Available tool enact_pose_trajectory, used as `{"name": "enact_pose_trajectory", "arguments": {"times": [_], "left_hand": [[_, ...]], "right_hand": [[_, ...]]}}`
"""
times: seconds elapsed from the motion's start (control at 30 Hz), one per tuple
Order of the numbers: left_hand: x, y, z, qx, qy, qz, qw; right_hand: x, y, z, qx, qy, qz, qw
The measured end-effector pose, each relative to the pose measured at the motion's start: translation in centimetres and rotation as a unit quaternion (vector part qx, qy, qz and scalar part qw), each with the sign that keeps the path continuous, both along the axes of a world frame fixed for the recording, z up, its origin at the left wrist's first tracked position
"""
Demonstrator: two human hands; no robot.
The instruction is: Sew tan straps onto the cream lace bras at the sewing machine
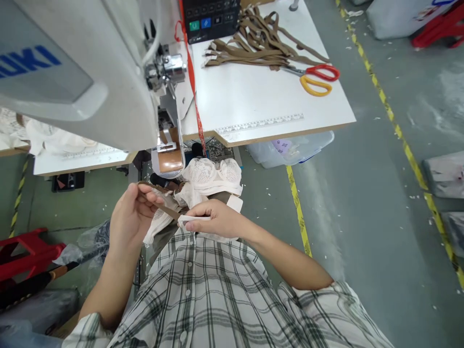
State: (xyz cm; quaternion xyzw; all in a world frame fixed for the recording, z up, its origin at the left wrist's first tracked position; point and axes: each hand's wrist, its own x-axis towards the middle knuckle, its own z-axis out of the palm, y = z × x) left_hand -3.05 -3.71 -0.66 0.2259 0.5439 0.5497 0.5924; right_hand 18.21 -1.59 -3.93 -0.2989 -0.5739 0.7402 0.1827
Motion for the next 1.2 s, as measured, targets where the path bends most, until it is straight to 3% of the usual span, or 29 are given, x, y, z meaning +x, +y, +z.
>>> {"name": "enact_pose_trajectory", "arguments": {"times": [0.07,0.17,0.3,0.73,0.83,0.9,0.97,1.0,1.07,1.13,1.2], "left_hand": [[-0.4,0.9,-0.5,-0.028,-0.001,-0.006,1.0],[-0.8,1.7,-1.3,-0.052,-0.006,-0.002,0.999],[-0.8,1.8,-1.8,-0.058,-0.004,-0.002,0.998],[-0.9,1.7,-1.5,-0.058,-0.011,-0.009,0.998],[-1.0,1.8,-1.3,-0.052,-0.021,-0.009,0.998],[-1.4,1.6,-0.9,-0.038,-0.031,-0.007,0.999],[-1.8,1.0,-0.1,-0.012,-0.04,-0.018,0.999],[-2.0,0.5,0.2,0.006,-0.042,-0.032,0.999],[-2.2,-0.9,0.8,0.05,-0.038,-0.074,0.995],[-2.0,-2.5,0.7,0.097,-0.026,-0.117,0.988],[-1.6,-4.2,-0.1,0.129,-0.013,-0.148,0.98]], "right_hand": [[-0.7,-0.5,-0.3,-0.086,0.023,0.005,0.996],[-1.5,-1.2,-0.4,-0.123,0.034,-0.024,0.992],[-1.7,-1.5,-0.1,-0.105,0.011,-0.034,0.994],[-1.7,-2.0,0.1,-0.099,0.005,-0.04,0.994],[-1.9,-2.2,0.0,-0.058,-0.024,-0.038,0.997],[-2.0,-2.3,-0.2,0.022,-0.072,-0.057,0.996],[-2.1,-2.2,-0.8,0.17,-0.128,-0.116,0.97],[-2.2,-2.1,-1.1,0.26,-0.15,-0.157,0.941],[-2.1,-1.7,-1.8,0.423,-0.172,-0.241,0.857],[-1.9,-1.3,-2.3,0.518,-0.163,-0.299,0.785],[-1.8,-1.1,-2.4,0.552,-0.138,-0.328,0.754]]}}
